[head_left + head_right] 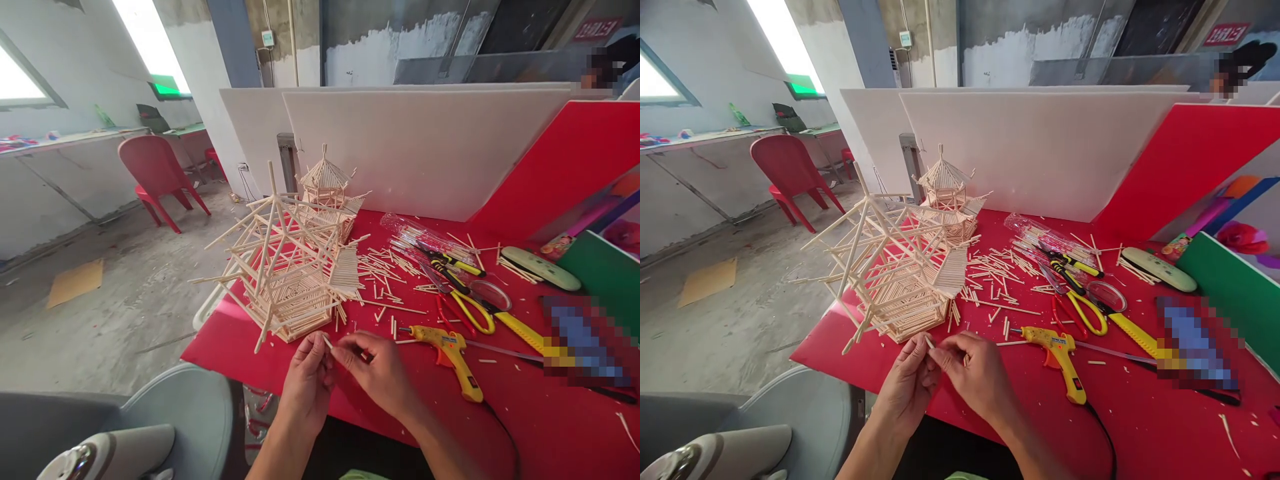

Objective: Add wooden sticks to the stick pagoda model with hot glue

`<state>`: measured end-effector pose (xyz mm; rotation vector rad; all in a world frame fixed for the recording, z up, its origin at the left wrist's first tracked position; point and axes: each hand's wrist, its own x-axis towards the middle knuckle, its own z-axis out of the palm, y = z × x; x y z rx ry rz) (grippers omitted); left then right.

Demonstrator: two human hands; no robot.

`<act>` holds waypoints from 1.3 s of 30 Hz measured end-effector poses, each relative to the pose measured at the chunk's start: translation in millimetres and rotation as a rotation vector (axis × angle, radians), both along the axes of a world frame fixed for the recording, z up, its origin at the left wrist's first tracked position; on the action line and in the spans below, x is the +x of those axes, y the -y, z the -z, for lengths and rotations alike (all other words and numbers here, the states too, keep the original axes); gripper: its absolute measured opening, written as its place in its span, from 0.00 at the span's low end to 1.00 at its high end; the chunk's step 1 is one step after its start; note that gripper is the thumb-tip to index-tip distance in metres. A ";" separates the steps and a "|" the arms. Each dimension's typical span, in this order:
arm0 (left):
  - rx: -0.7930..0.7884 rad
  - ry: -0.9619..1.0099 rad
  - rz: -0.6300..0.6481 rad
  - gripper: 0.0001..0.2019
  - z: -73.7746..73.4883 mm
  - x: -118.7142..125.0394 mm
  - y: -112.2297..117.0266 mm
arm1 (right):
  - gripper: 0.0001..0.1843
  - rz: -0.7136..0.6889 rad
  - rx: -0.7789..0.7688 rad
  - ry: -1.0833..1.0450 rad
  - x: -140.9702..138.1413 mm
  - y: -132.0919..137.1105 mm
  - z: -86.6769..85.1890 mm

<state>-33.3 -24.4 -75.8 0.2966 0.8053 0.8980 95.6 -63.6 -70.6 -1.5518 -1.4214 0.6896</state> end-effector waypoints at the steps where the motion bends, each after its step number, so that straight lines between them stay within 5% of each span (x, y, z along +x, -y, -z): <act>1: 0.003 0.003 -0.004 0.18 0.8 0.3 0.1 | 0.11 -0.022 0.000 -0.032 -5.4 1.0 -3.2; 10: 0.210 -0.193 -0.018 0.15 -2.0 -4.0 -1.1 | 0.09 -0.021 0.211 0.267 -12.8 6.2 -4.1; 22: 0.386 -0.187 0.054 0.09 -5.0 -7.4 -1.9 | 0.13 -0.001 0.093 0.012 -19.8 11.3 -5.0; 28: 0.352 -0.217 0.035 0.09 -9.7 -7.0 0.1 | 0.13 0.027 0.107 -0.023 -22.4 9.5 -5.0; 34: 0.284 -0.147 0.068 0.11 -7.2 -3.8 1.4 | 0.16 -0.003 0.004 -0.324 -19.0 9.9 -6.3; 39: 0.317 -0.163 0.053 0.10 -6.6 -5.2 1.6 | 0.19 -0.046 -0.030 -0.199 -7.5 12.5 -10.6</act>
